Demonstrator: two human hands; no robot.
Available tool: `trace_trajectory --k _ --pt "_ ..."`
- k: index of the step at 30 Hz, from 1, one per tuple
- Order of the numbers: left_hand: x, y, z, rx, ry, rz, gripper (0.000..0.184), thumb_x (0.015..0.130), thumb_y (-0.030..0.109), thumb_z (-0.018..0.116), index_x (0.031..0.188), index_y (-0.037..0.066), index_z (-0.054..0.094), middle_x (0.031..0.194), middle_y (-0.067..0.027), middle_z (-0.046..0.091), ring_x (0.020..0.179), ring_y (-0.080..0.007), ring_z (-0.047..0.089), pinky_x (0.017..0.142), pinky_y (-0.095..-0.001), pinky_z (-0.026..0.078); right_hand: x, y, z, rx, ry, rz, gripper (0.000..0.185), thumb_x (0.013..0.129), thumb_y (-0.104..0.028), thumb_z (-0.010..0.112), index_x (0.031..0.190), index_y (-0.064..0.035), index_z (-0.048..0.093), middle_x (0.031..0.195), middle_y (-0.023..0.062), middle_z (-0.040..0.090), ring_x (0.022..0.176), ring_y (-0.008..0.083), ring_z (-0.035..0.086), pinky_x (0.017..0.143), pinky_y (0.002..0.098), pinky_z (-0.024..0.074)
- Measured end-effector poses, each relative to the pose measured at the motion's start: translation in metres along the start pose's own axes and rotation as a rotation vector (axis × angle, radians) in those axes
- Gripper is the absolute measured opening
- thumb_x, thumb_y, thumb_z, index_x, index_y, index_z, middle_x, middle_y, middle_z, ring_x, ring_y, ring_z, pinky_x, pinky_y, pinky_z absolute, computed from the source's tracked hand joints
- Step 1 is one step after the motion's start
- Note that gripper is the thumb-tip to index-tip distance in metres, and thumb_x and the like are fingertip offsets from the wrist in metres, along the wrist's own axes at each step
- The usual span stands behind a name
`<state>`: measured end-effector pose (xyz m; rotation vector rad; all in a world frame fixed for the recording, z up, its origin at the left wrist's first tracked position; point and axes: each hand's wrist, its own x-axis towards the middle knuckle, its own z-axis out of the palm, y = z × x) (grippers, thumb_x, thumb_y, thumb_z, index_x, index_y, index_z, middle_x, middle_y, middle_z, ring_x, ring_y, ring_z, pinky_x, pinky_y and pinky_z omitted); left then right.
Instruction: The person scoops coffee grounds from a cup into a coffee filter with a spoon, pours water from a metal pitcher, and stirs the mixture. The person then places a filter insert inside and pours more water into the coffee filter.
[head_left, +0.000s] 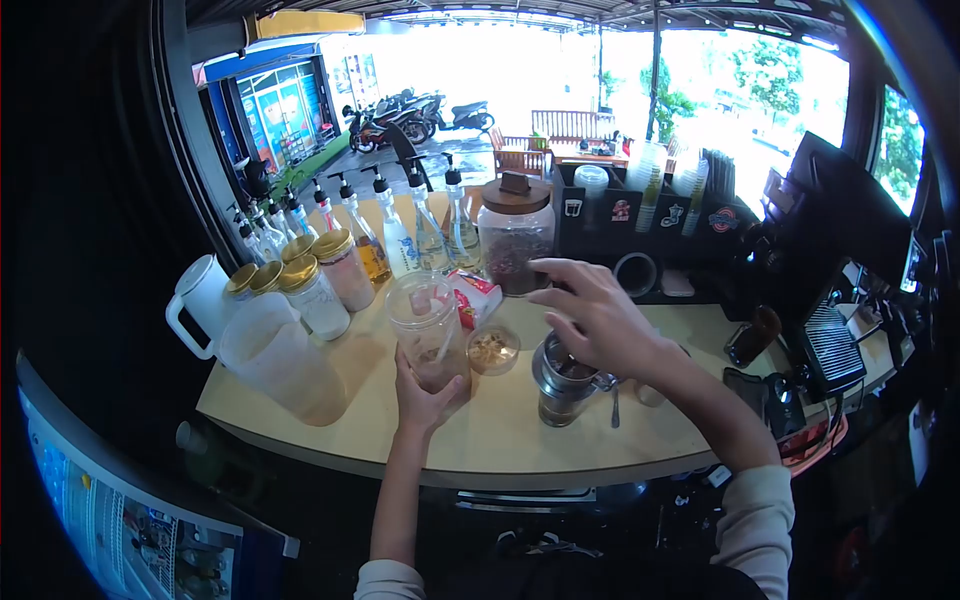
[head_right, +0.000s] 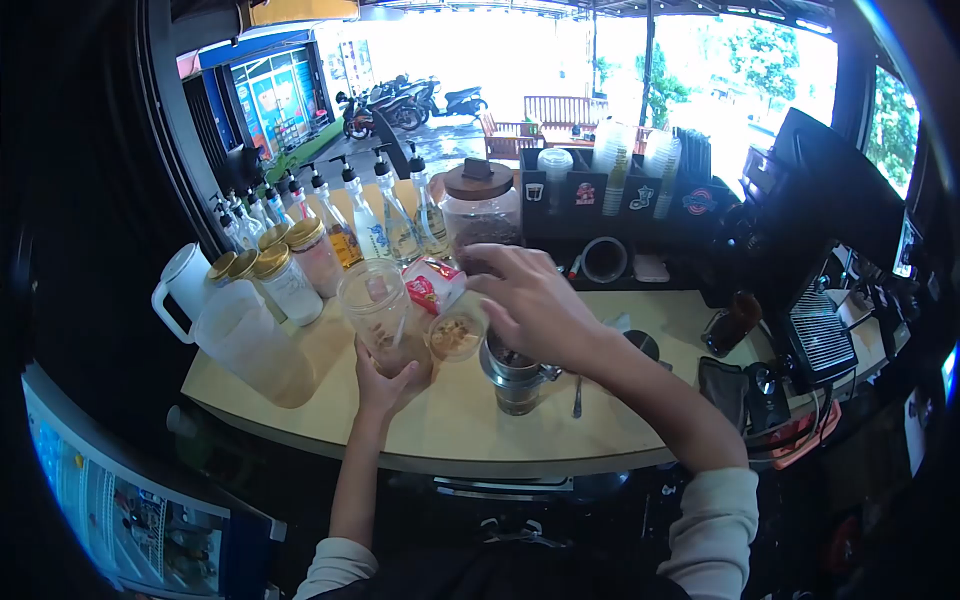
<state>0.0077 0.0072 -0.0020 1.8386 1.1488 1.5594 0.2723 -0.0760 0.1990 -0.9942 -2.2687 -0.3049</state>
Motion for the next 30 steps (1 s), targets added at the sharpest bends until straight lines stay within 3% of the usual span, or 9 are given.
trace_trajectory --k 3,5,8,11,13,15,18,21,30 --pt "-0.001 0.019 0.004 -0.288 0.083 0.015 0.104 0.06 0.024 0.085 0.141 0.001 0.024 0.133 -0.0201 0.043 0.125 -0.0316 0.043 0.104 -0.0408 0.036 -0.061 0.023 -0.015 0.188 0.109 0.323 0.025 0.081 -0.002 0.062 0.106 -0.0041 0.063 0.129 0.0134 0.049 0.112 0.0306 0.053 0.097 0.0415 0.0408" --pt "0.0 0.018 -0.007 0.249 0.364 0.274 0.092 0.066 0.027 0.081 0.138 0.0 0.03 0.131 -0.0185 0.042 0.123 -0.0307 0.042 0.103 -0.0412 0.036 -0.102 0.037 -0.023 0.162 0.219 0.45 0.027 0.08 0.0 0.062 0.107 -0.0035 0.062 0.128 0.0151 0.049 0.112 0.031 0.053 0.096 0.0396 0.0417" --pt "-0.013 0.033 0.012 0.157 0.388 0.298 0.074 0.074 0.029 0.073 0.131 -0.001 0.038 0.129 -0.0173 0.044 0.122 -0.0301 0.043 0.099 -0.0422 0.037 -0.178 0.069 -0.008 -0.006 0.302 0.545 0.028 0.084 -0.005 0.062 0.112 -0.0026 0.059 0.125 0.0174 0.05 0.111 0.031 0.053 0.095 0.0382 0.042" --pt "-0.017 0.071 0.036 0.145 0.066 0.497 0.069 0.075 0.025 0.073 0.131 0.0 0.041 0.127 -0.0151 0.046 0.113 -0.0298 0.049 0.097 -0.0422 0.04 -0.228 0.077 0.015 -0.025 0.428 0.723 0.027 0.09 -0.01 0.057 0.116 -0.0024 0.056 0.12 0.0136 0.054 0.109 0.0262 0.055 0.094 0.0356 0.0424" --pt "-0.013 0.095 0.055 0.102 -0.013 0.524 0.074 0.073 0.026 0.075 0.132 0.001 0.039 0.127 -0.0151 0.047 0.114 -0.0298 0.05 0.098 -0.0421 0.039 -0.238 0.068 0.025 0.28 0.546 1.089 0.025 0.095 -0.015 0.052 0.117 -0.0022 0.056 0.109 0.01 0.059 0.103 0.0209 0.057 0.091 0.0317 0.0432" --pt "-0.007 0.117 0.072 0.057 -0.092 0.556 0.078 0.071 0.026 0.077 0.134 0.001 0.038 0.127 -0.015 0.048 0.115 -0.0299 0.05 0.099 -0.0421 0.039 -0.247 0.068 0.041 0.295 0.604 1.096 0.024 0.098 -0.019 0.049 0.112 -0.0011 0.056 0.099 0.0065 0.061 0.094 0.0153 0.058 0.083 0.0273 0.0448" --pt "0.001 0.135 0.085 -0.204 -0.304 0.277 0.098 0.061 0.024 0.086 0.14 0.001 0.032 0.13 -0.0156 0.05 0.124 -0.0262 0.047 0.107 -0.0391 0.036 -0.261 0.075 0.063 0.428 0.705 1.014 0.021 0.099 -0.019 0.049 0.095 0.0017 0.054 0.082 0.0055 0.055 0.076 0.0104 0.052 0.069 0.0261 0.0427" --pt "0.003 0.149 0.083 -0.057 -0.46 0.091 0.097 0.061 0.02 0.087 0.139 0.002 0.033 0.128 -0.0136 0.053 0.119 -0.0228 0.053 0.104 -0.0364 0.04 -0.27 0.082 0.069 0.427 0.745 0.973 0.021 0.099 -0.018 0.049 0.09 0.0005 0.054 0.076 0.0038 0.053 0.072 0.0094 0.051 0.065 0.0258 0.0425" --pt "0.003 0.138 0.089 -0.144 -0.428 0.071 0.083 0.058 0.021 0.089 0.128 0.002 0.049 0.114 -0.0091 0.063 0.11 -0.0186 0.059 0.099 -0.0343 0.044 -0.265 0.074 0.063 0.444 0.682 1.0 0.024 0.099 -0.02 0.05 0.086 -0.0002 0.052 0.072 0.0023 0.053 0.065 0.0076 0.048 0.06 0.0237 0.0398"
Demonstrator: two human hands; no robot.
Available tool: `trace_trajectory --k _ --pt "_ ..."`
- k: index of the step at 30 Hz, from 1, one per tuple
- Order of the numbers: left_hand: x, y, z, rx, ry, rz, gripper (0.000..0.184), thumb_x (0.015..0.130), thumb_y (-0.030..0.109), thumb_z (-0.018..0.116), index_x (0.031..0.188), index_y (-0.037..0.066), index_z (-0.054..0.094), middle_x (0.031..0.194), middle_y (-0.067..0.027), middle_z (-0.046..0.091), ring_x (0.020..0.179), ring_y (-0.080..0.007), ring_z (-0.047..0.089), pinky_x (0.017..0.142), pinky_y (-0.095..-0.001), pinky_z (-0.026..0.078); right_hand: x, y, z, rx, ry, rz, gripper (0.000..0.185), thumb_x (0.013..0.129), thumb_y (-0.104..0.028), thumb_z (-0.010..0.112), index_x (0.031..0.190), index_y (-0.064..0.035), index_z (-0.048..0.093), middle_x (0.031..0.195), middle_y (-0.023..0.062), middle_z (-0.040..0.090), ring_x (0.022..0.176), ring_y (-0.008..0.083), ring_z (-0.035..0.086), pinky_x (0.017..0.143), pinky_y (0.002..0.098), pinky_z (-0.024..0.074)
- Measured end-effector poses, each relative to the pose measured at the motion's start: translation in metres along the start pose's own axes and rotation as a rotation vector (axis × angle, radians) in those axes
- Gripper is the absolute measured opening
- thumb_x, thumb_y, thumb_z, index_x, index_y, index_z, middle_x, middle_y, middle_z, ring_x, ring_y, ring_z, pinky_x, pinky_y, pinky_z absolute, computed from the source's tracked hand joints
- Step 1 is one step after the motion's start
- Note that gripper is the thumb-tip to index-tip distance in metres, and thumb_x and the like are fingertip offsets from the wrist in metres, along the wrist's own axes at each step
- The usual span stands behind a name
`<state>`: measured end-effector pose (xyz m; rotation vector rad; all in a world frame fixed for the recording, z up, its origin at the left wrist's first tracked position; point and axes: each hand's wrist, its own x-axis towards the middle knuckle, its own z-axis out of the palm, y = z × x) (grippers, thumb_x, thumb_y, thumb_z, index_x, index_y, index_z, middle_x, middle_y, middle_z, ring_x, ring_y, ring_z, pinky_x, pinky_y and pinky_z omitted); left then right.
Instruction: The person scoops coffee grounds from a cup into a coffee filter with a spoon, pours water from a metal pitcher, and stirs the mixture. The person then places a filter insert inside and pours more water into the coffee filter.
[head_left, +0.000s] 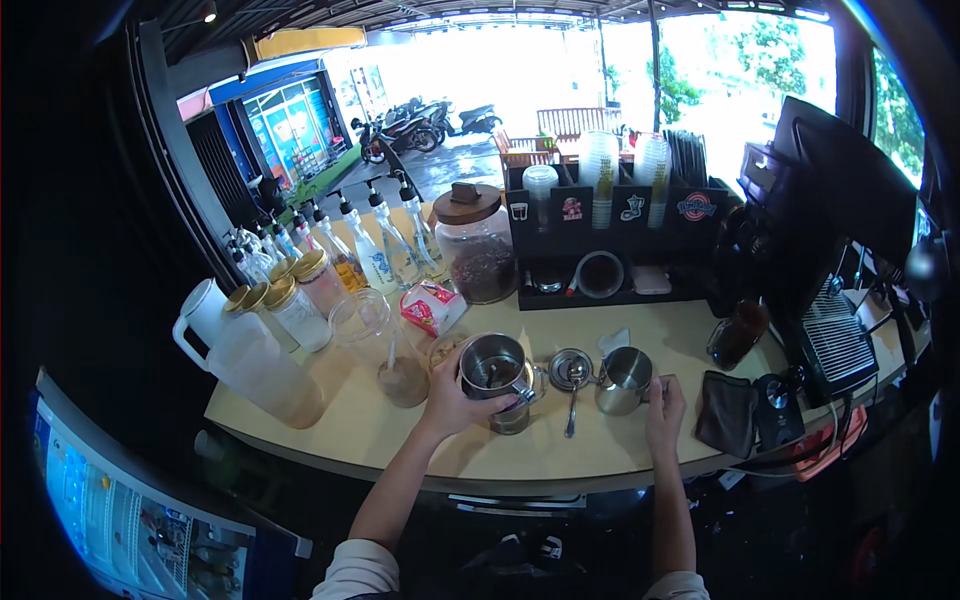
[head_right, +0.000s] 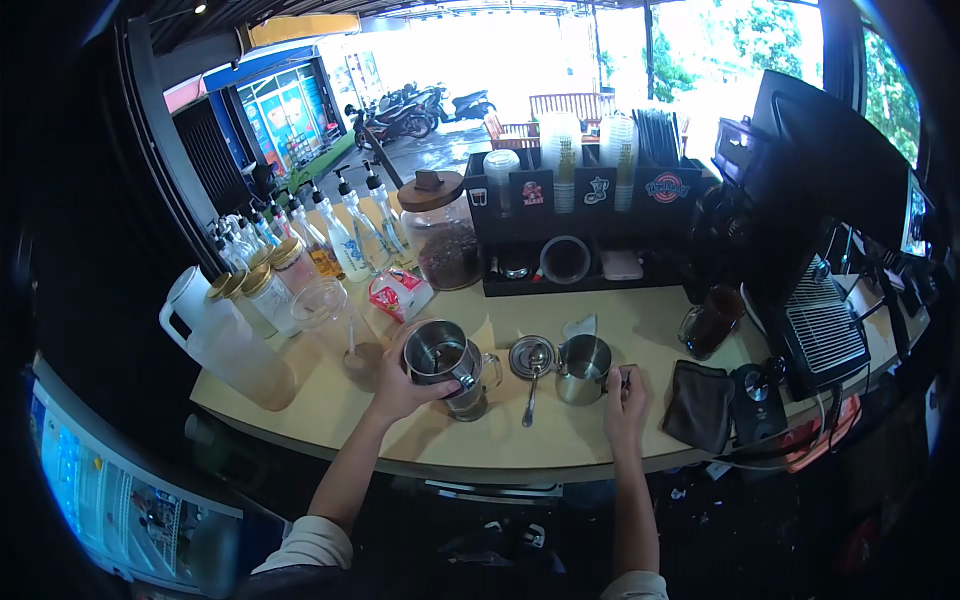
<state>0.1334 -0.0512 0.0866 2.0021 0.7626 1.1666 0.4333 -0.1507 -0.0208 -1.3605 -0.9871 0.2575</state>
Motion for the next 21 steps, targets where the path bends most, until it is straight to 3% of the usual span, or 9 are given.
trace_trajectory --k 7,10,12,16,18,21 --pt "-0.003 0.0 0.0 -0.07 -0.035 -0.028 0.078 0.06 0.02 0.088 0.126 0.003 0.049 0.114 -0.0088 0.062 0.109 -0.0183 0.06 0.098 -0.0341 0.045 0.0 0.0 0.0 0.145 -0.01 0.031 0.022 0.098 -0.019 0.051 0.084 -0.0021 0.052 0.071 0.0001 0.051 0.068 0.0064 0.047 0.064 0.0236 0.0391" --pt "-0.003 -0.007 0.001 -0.175 -0.059 -0.04 0.077 0.061 0.019 0.088 0.125 0.003 0.049 0.115 -0.0089 0.061 0.108 -0.0184 0.06 0.097 -0.0345 0.045 0.004 0.011 -0.004 0.304 -0.056 0.11 0.02 0.098 -0.017 0.052 0.081 -0.0057 0.051 0.072 -0.0017 0.05 0.069 0.0059 0.046 0.066 0.0235 0.0387" --pt "-0.003 -0.008 0.003 -0.208 -0.065 -0.032 0.077 0.061 0.019 0.087 0.125 0.003 0.049 0.115 -0.0092 0.061 0.108 -0.0185 0.06 0.097 -0.0344 0.045 0.009 0.017 -0.004 0.569 -0.086 0.215 0.016 0.096 -0.014 0.052 0.081 -0.0085 0.05 0.072 0.0001 0.052 0.07 0.0102 0.051 0.068 0.0279 0.0419" --pt "-0.006 -0.01 0.004 -0.211 -0.029 0.0 0.075 0.062 0.02 0.087 0.125 0.001 0.049 0.114 -0.01 0.061 0.108 -0.0195 0.06 0.096 -0.0341 0.046 0.016 -0.007 -0.001 0.597 -0.075 0.203 0.013 0.094 -0.011 0.053 0.082 -0.0088 0.049 0.071 0.0002 0.051 0.068 0.012 0.052 0.067 0.03 0.0425" --pt "-0.007 -0.013 0.003 -0.207 -0.045 0.013 0.074 0.063 0.021 0.086 0.124 0.001 0.049 0.114 -0.0103 0.061 0.107 -0.0197 0.06 0.095 -0.0341 0.046 0.02 -0.027 0.002 0.589 -0.102 0.189 0.014 0.092 -0.009 0.056 0.081 -0.01 0.049 0.07 -0.0027 0.051 0.066 0.0071 0.05 0.064 0.0246 0.0374" --pt "-0.008 -0.029 0.006 -0.246 -0.053 0.068 0.071 0.065 0.023 0.083 0.123 0.0 0.049 0.111 -0.011 0.061 0.104 -0.02 0.06 0.093 -0.0339 0.046 0.029 -0.059 0.007 0.609 -0.16 0.17 0.013 0.091 -0.008 0.057 0.081 -0.0097 0.049 0.069 -0.0019 0.051 0.064 0.0073 0.05 0.063 0.0245 0.0374"
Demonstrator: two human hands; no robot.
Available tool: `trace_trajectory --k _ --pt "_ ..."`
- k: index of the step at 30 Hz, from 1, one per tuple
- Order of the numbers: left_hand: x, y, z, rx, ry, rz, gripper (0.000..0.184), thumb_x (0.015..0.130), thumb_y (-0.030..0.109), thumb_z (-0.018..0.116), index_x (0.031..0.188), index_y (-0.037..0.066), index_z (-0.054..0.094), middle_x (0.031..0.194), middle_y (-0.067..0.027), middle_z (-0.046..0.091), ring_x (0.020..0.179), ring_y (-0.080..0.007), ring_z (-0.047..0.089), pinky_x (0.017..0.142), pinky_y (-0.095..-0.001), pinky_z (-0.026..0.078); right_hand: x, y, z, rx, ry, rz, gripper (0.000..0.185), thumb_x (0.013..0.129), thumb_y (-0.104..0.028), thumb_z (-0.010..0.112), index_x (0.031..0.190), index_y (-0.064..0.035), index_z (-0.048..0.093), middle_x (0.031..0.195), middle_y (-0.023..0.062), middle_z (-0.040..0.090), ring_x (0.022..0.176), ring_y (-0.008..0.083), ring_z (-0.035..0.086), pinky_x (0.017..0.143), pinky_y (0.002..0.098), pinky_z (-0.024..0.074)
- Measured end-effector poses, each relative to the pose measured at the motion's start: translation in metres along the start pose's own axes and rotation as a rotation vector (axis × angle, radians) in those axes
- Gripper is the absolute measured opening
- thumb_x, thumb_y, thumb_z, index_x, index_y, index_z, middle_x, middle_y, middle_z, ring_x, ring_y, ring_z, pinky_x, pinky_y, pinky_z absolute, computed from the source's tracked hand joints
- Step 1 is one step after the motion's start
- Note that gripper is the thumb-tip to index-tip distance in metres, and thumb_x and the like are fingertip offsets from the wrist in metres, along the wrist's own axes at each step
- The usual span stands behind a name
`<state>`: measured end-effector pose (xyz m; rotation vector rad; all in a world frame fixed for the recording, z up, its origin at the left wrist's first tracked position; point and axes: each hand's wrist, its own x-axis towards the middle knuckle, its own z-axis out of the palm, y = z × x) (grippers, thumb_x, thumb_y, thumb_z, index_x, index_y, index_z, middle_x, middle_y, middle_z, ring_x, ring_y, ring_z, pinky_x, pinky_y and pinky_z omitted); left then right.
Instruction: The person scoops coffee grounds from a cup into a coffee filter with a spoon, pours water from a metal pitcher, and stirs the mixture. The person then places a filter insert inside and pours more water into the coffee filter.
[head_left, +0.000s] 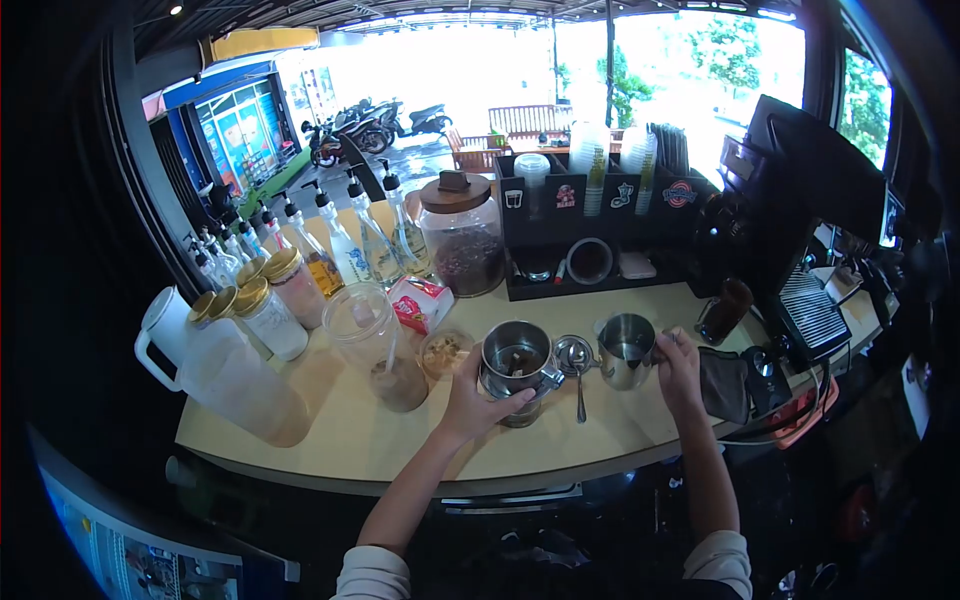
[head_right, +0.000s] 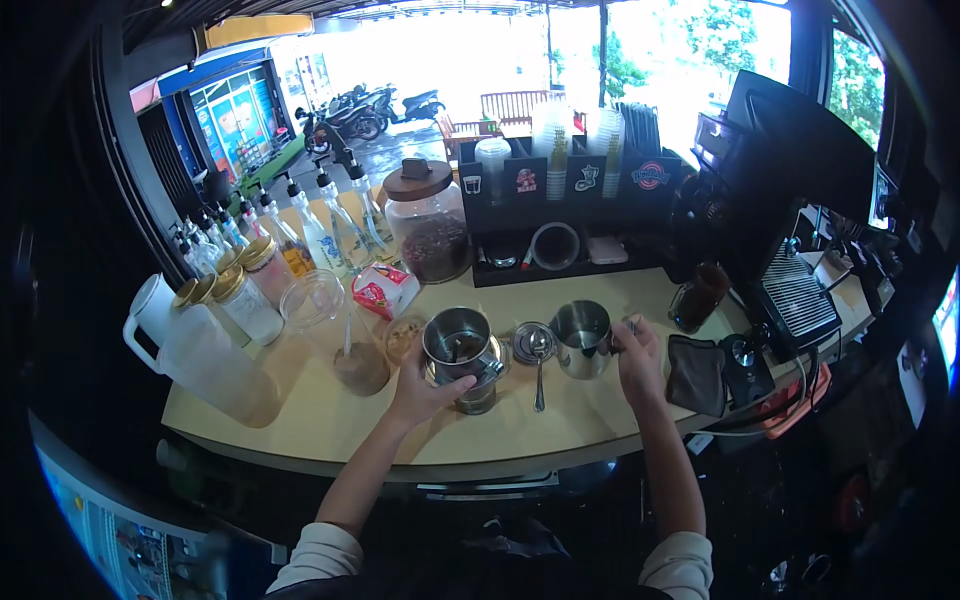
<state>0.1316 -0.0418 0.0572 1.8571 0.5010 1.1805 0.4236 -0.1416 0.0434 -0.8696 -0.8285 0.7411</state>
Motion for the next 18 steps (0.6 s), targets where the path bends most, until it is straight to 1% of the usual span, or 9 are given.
trace_trajectory --k 1,5,7,8,10,13,18 --pt "0.0 -0.005 0.0 -0.043 0.003 0.039 0.069 0.066 0.023 0.082 0.122 0.0 0.05 0.109 -0.0112 0.062 0.102 -0.0201 0.061 0.092 -0.0338 0.046 0.003 -0.009 0.008 0.0 -0.03 -0.002 0.013 0.091 -0.007 0.057 0.081 -0.0091 0.048 0.069 -0.0012 0.052 0.064 0.0076 0.051 0.062 0.0244 0.0375" --pt "-0.002 -0.015 0.006 -0.098 0.033 0.046 0.07 0.064 0.023 0.082 0.121 0.0 0.049 0.109 -0.0108 0.059 0.103 -0.0197 0.059 0.093 -0.0333 0.045 0.015 -0.041 0.04 0.014 -0.093 -0.001 0.014 0.09 -0.006 0.059 0.081 -0.0085 0.048 0.071 -0.0006 0.054 0.065 0.0077 0.052 0.064 0.0237 0.0392" --pt "-0.005 -0.029 0.01 -0.224 0.088 0.016 0.074 0.062 0.025 0.082 0.123 0.001 0.047 0.112 -0.0102 0.055 0.107 -0.0203 0.055 0.095 -0.0338 0.043 0.017 -0.063 0.064 -0.025 -0.149 0.061 0.014 0.088 -0.004 0.061 0.081 -0.008 0.049 0.073 -0.0001 0.056 0.068 0.0066 0.054 0.065 0.0229 0.0418" --pt "-0.007 -0.033 0.012 -0.224 0.083 0.017 0.074 0.062 0.025 0.082 0.123 0.001 0.047 0.112 -0.0102 0.055 0.107 -0.0203 0.055 0.095 -0.0338 0.043 0.021 -0.068 0.07 -0.024 -0.145 0.058 0.014 0.088 -0.004 0.061 0.081 -0.008 0.049 0.073 -0.0001 0.056 0.068 0.0066 0.054 0.065 0.0229 0.0418" --pt "-0.008 -0.037 0.016 -0.349 0.102 -0.027 0.078 0.061 0.026 0.082 0.125 0.002 0.044 0.116 -0.0099 0.051 0.112 -0.0209 0.052 0.098 -0.035 0.041 0.028 -0.077 0.081 -0.102 -0.234 0.022 0.015 0.087 -0.004 0.063 0.082 -0.0076 0.05 0.076 -0.0001 0.058 0.069 0.005 0.055 0.064 0.0212 0.0442" --pt "-0.009 -0.04 0.016 -0.357 0.1 -0.015 0.081 0.061 0.029 0.084 0.126 0.002 0.044 0.118 -0.0104 0.05 0.114 -0.0215 0.051 0.099 -0.0359 0.04 0.032 -0.091 0.104 -0.187 -0.248 0.027 0.015 0.086 -0.004 0.064 0.081 -0.0071 0.05 0.075 -0.0009 0.059 0.069 0.0035 0.056 0.062 0.0199 0.0442" --pt "-0.007 -0.043 0.015 -0.404 0.076 0.004 0.083 0.061 0.032 0.085 0.126 0.001 0.043 0.119 -0.0108 0.051 0.115 -0.0219 0.051 0.1 -0.0362 0.04 0.043 -0.098 0.12 -0.241 -0.309 0.048 0.016 0.084 -0.002 0.065 0.079 -0.0069 0.051 0.073 -0.0017 0.058 0.066 0.0025 0.055 0.061 0.0184 0.0439"
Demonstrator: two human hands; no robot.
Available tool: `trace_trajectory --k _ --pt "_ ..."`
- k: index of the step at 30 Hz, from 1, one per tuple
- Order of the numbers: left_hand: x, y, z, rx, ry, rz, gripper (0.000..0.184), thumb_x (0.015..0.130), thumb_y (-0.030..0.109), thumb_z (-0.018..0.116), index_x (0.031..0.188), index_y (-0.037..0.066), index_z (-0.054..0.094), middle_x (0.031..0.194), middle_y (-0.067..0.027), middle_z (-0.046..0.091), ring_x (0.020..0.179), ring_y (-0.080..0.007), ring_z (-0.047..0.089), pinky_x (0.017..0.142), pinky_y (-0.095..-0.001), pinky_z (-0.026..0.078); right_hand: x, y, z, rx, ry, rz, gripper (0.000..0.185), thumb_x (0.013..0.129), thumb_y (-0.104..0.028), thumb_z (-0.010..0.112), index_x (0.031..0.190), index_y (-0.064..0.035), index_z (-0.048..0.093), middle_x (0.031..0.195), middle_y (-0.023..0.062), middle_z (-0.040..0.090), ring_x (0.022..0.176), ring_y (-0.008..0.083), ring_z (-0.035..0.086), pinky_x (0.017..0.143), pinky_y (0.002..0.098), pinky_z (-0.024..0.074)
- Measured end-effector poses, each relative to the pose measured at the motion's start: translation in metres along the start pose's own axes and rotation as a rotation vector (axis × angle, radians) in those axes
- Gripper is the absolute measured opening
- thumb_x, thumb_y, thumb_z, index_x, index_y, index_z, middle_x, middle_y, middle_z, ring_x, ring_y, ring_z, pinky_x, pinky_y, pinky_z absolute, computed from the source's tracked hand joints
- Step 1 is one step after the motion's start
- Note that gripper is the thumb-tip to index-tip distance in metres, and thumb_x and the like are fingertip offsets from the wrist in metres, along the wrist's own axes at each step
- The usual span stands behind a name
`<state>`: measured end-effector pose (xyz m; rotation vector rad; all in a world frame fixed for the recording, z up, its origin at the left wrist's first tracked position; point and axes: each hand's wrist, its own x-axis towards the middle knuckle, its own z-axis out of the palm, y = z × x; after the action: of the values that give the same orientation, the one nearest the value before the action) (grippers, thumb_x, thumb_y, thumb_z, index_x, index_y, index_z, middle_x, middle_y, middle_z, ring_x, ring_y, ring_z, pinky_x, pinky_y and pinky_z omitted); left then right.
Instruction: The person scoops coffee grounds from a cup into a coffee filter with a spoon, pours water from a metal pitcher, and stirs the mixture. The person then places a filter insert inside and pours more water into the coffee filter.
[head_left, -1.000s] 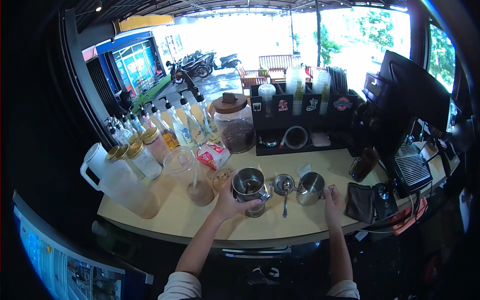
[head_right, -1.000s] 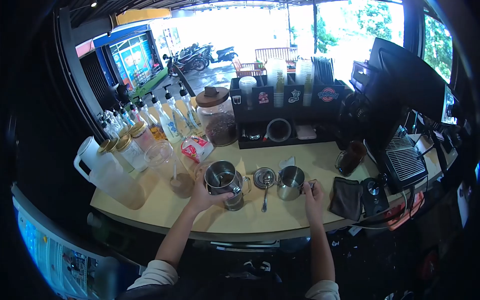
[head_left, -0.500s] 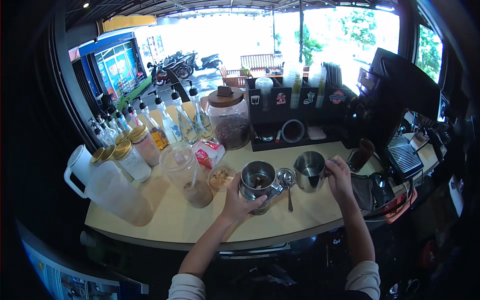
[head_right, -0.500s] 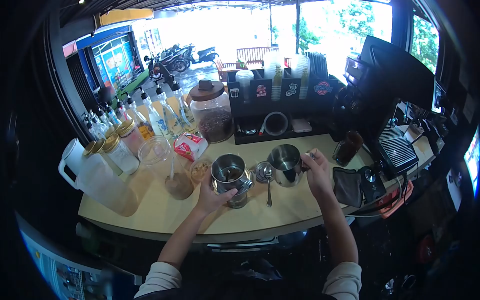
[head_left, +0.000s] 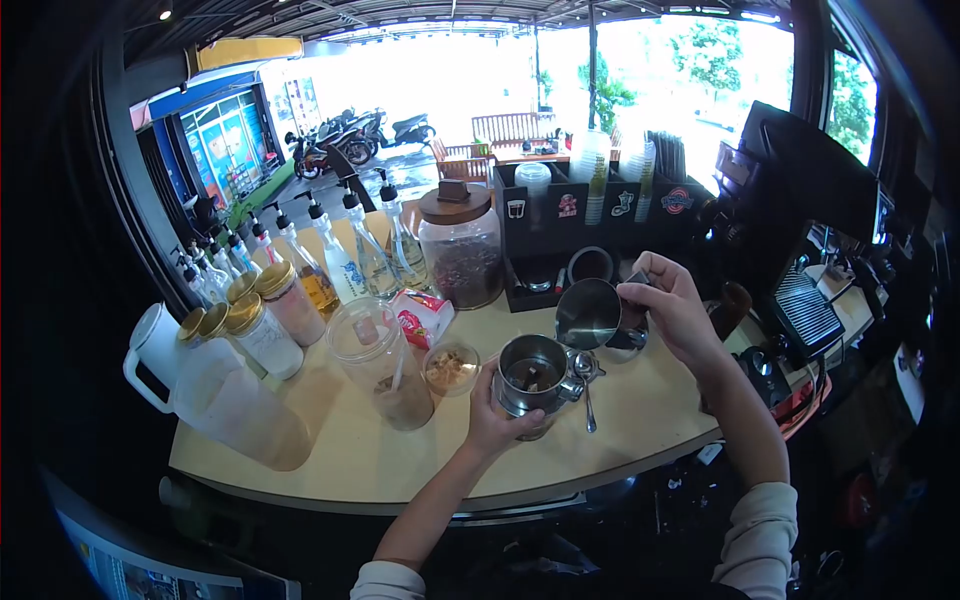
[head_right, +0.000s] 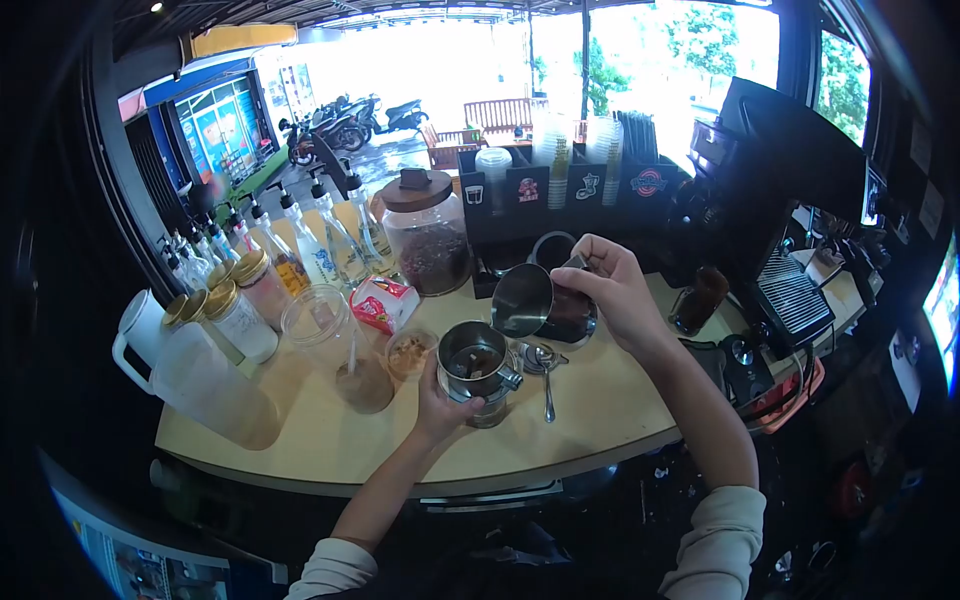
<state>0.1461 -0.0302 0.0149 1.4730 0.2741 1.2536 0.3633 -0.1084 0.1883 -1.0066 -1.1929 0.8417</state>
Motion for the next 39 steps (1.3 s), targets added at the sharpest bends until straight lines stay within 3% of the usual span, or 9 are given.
trace_trajectory --k 13,16,39 --pt "0.001 -0.008 0.002 -0.029 0.013 0.049 0.079 0.063 0.033 0.082 0.123 -0.001 0.043 0.121 -0.014 0.052 0.115 -0.0236 0.052 0.1 -0.0371 0.04 0.016 -0.012 0.015 -0.096 -0.06 0.026 0.023 0.082 -0.002 0.067 0.075 -0.0079 0.047 0.07 -0.0019 0.057 0.064 0.0021 0.056 0.056 0.0173 0.0449" --pt "0.001 -0.008 0.002 -0.025 0.011 0.036 0.079 0.064 0.033 0.082 0.123 -0.001 0.043 0.121 -0.0143 0.051 0.115 -0.0236 0.052 0.1 -0.037 0.04 0.02 -0.009 0.011 -0.117 -0.094 0.013 0.02 0.08 0.0 0.068 0.078 -0.0077 0.05 0.071 -0.0024 0.057 0.065 0.0022 0.057 0.06 0.0177 0.0458" --pt "-0.002 -0.01 0.001 -0.057 0.008 0.0 0.079 0.064 0.031 0.082 0.125 0.0 0.042 0.122 -0.0137 0.05 0.116 -0.0234 0.051 0.1 -0.0362 0.04 0.018 -0.017 0.021 -0.252 -0.112 0.044 0.022 0.082 -0.003 0.068 0.078 -0.0081 0.047 0.072 -0.0014 0.058 0.067 0.0017 0.058 0.061 0.0164 0.0488"
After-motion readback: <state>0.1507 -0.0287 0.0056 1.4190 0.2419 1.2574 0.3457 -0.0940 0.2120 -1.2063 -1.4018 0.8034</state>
